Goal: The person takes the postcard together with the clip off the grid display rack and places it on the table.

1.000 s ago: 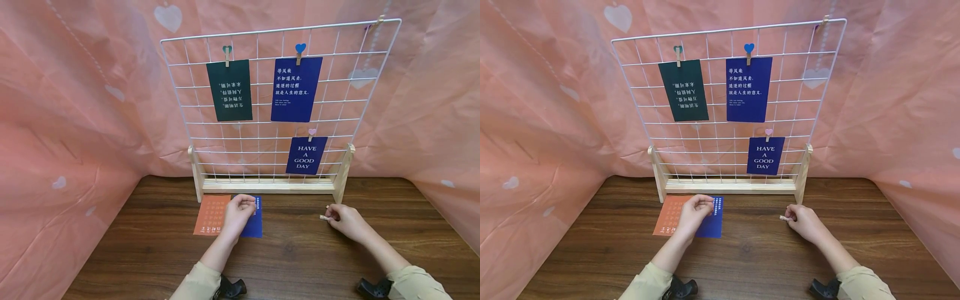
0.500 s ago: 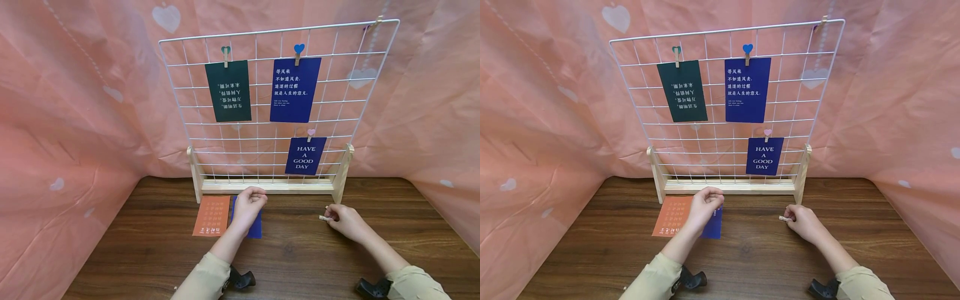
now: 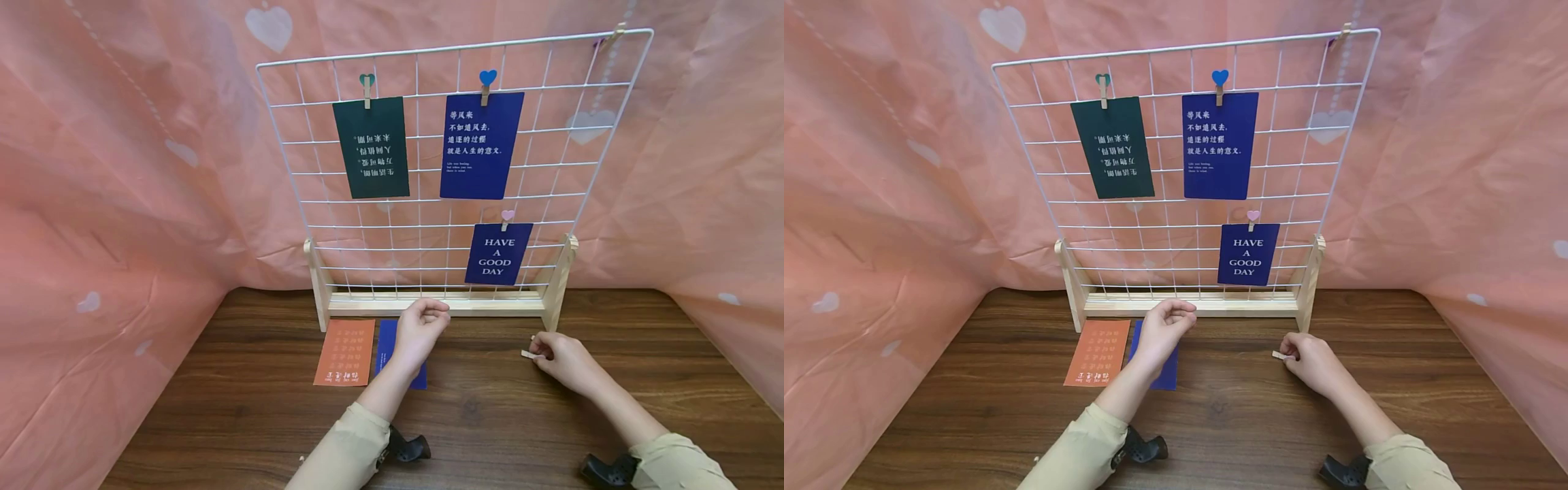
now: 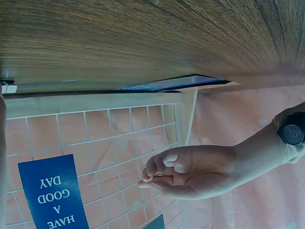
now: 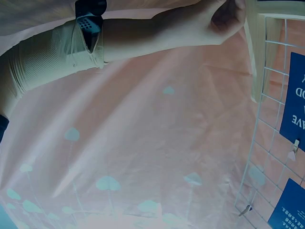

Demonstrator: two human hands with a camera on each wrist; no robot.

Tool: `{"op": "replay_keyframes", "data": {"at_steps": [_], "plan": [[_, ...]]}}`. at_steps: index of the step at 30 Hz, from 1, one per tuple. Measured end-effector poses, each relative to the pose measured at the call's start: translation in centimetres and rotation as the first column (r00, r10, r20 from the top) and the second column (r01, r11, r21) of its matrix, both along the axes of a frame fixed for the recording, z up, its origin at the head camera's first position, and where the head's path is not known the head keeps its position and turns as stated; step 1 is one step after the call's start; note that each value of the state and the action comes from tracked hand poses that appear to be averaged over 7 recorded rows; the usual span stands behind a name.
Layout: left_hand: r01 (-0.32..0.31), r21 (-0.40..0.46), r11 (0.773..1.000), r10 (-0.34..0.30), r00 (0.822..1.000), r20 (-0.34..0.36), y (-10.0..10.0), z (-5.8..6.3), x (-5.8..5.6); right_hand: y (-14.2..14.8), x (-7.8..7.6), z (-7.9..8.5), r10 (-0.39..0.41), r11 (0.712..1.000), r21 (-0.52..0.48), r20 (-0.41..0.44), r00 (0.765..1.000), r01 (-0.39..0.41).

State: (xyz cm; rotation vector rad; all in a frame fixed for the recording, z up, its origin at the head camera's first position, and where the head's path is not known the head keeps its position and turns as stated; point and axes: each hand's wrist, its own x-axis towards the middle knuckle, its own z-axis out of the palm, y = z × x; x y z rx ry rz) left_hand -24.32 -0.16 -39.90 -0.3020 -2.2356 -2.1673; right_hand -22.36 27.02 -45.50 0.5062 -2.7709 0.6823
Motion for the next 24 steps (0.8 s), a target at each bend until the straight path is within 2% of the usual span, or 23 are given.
{"op": "replay_keyframes", "data": {"at_steps": [2, 4, 12, 18, 24], "plan": [[-0.001, -0.003, 1.000, 0.001, 1.000, -0.004, 0.3, -0.8, -0.6, 0.1, 0.0, -0.1, 0.001, 1.000, 0.002, -0.008, 1.000, 0.000], [-0.006, 0.002, 1.000, 0.006, 1.000, -0.015, 0.6, -0.9, -0.8, 0.2, 0.0, -0.1, -0.005, 1.000, 0.002, -0.014, 1.000, 0.005], [-0.076, 0.000, 0.997, 0.076, 0.995, -0.066, 2.0, -0.6, -1.5, 0.2, 0.0, -0.1, -0.028, 1.000, -0.003, -0.001, 1.000, 0.028], [-0.138, 0.016, 0.990, 0.139, 0.987, -0.081, 3.2, -0.9, -2.9, 0.2, -0.1, -0.1, -0.034, 0.999, 0.010, -0.002, 0.999, 0.034], [-0.210, 0.016, 0.978, 0.211, 0.971, -0.111, 4.4, -1.0, -4.4, 0.2, -0.2, -0.1, -0.022, 0.999, 0.025, -0.007, 1.000, 0.023]]}}
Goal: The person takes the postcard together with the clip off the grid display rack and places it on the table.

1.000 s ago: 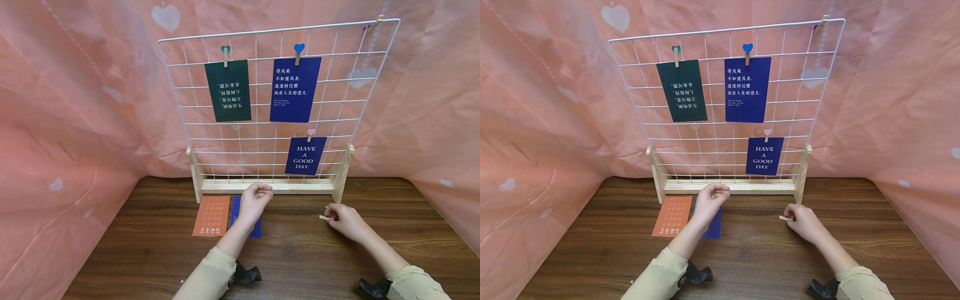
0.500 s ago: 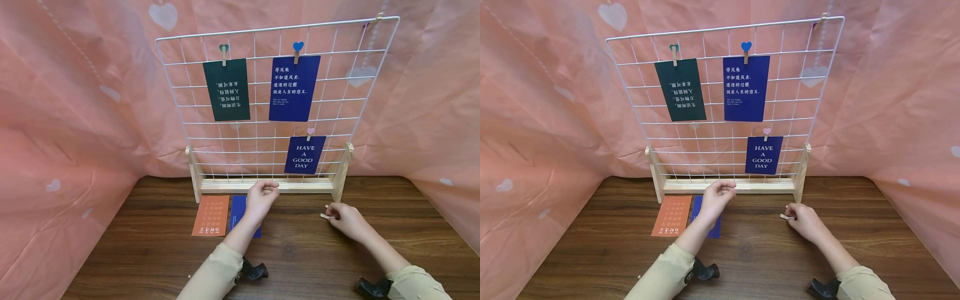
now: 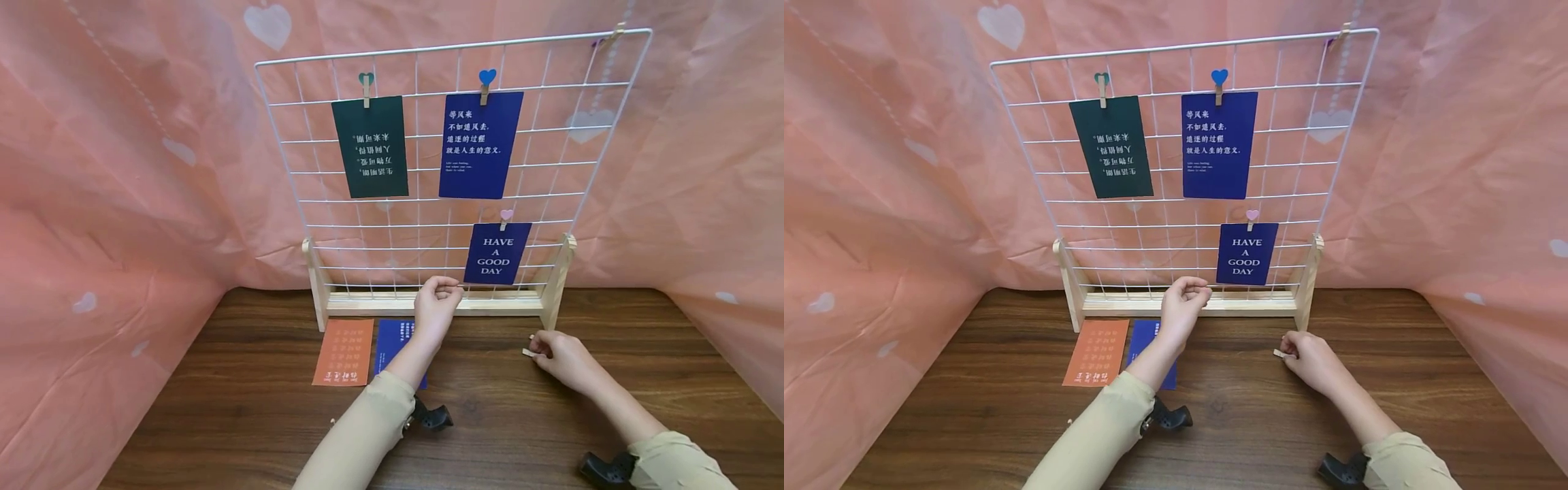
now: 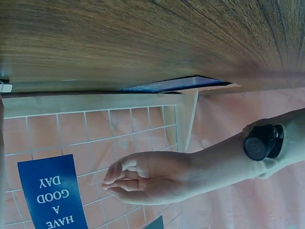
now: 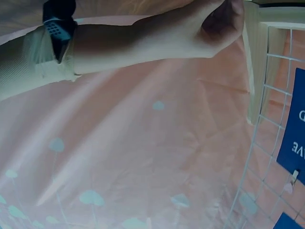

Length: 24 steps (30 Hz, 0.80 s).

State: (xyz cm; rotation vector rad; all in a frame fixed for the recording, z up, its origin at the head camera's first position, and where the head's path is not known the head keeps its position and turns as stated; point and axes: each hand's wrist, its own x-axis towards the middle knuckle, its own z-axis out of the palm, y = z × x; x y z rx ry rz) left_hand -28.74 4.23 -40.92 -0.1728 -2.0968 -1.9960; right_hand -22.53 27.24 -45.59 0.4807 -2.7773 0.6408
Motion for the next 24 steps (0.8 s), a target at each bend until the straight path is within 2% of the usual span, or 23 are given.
{"op": "replay_keyframes", "data": {"at_steps": [9, 13, 19, 24], "plan": [[-0.071, 0.026, 0.997, 0.072, 0.994, -0.076, 1.2, -0.4, -2.1, 0.3, 0.2, 0.2, -0.022, 1.000, 0.003, -0.006, 1.000, 0.022], [-0.094, 0.041, 0.995, 0.096, 0.994, -0.059, 1.8, -0.7, -2.6, 0.2, 0.2, 0.6, -0.029, 1.000, -0.012, -0.013, 0.999, 0.029], [-0.110, 0.060, 0.992, 0.113, 0.992, -0.062, 2.4, -1.1, -3.0, -0.7, -0.7, 3.2, -0.056, 0.997, -0.047, -0.041, 0.998, 0.054], [-0.100, 0.075, 0.992, 0.106, 0.992, -0.072, 2.6, -1.2, -3.1, -1.7, -2.1, 6.3, -0.072, 0.995, -0.085, -0.148, 0.986, 0.060]]}}
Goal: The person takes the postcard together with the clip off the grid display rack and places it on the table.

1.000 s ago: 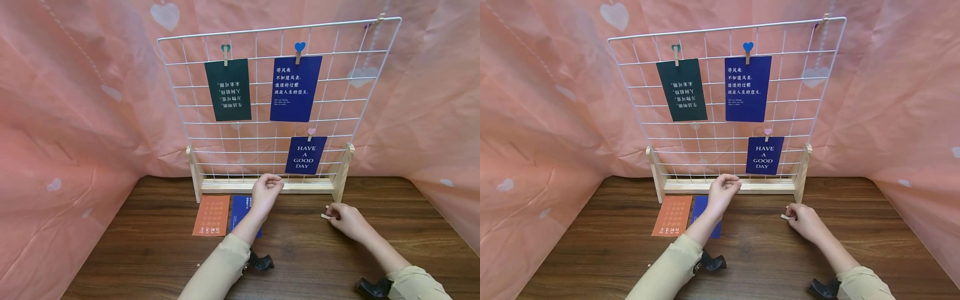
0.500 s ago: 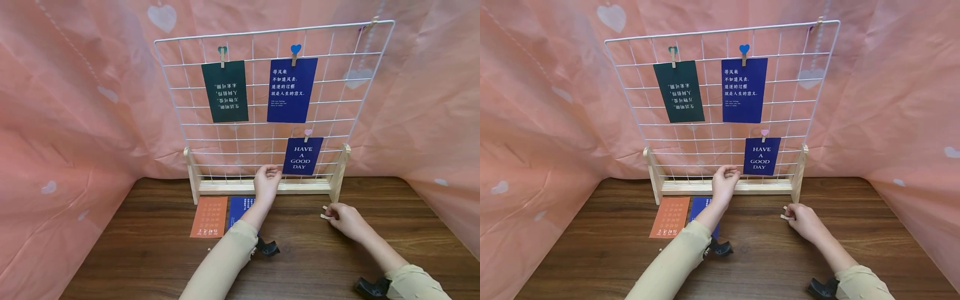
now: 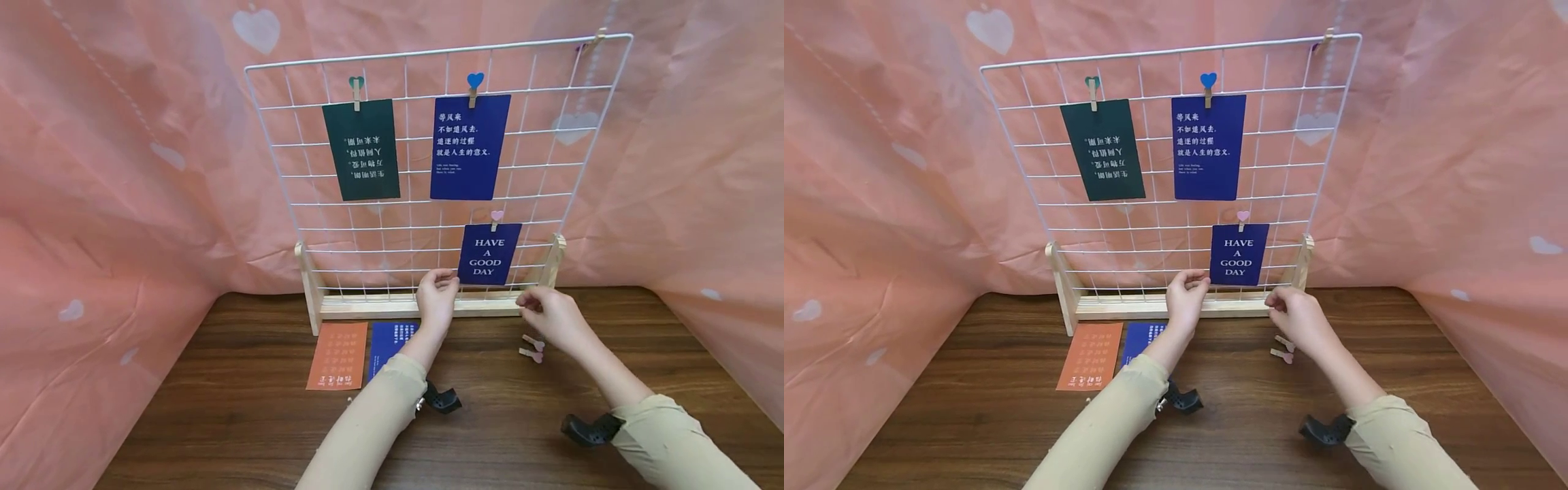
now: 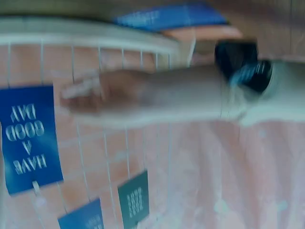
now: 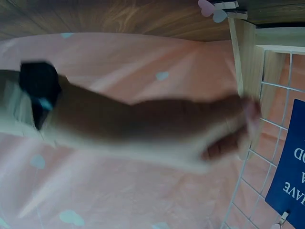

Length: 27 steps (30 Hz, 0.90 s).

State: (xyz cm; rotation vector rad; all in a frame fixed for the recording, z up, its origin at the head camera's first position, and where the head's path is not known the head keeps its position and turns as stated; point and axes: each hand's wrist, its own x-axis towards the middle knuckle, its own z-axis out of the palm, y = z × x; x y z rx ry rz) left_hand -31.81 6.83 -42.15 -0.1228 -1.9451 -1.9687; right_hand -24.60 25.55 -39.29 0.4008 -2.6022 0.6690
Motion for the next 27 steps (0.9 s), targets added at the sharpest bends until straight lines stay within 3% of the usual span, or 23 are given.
{"op": "replay_keyframes", "data": {"at_steps": [9, 15, 20, 27], "plan": [[-0.006, -0.056, 0.998, 0.006, 1.000, 0.004, 0.0, -0.5, -0.1, -2.3, -2.5, 5.2, 0.001, 0.993, -0.119, -0.165, 0.986, -0.021], [0.019, -0.072, 0.997, -0.020, 1.000, -0.008, 0.1, -0.7, -0.1, -3.1, -3.7, 6.8, -0.055, 0.977, -0.212, -0.233, 0.971, 0.004], [0.035, -0.070, 0.997, -0.037, 0.999, -0.032, 0.1, -0.9, -0.3, -3.7, -4.2, 8.3, -0.094, 0.975, -0.222, -0.263, 0.960, 0.034], [0.046, -0.054, 0.998, -0.047, 0.998, -0.031, 0.2, -1.0, -0.3, -4.1, -4.8, 9.7, -0.082, 0.980, -0.199, -0.275, 0.958, 0.026]]}}
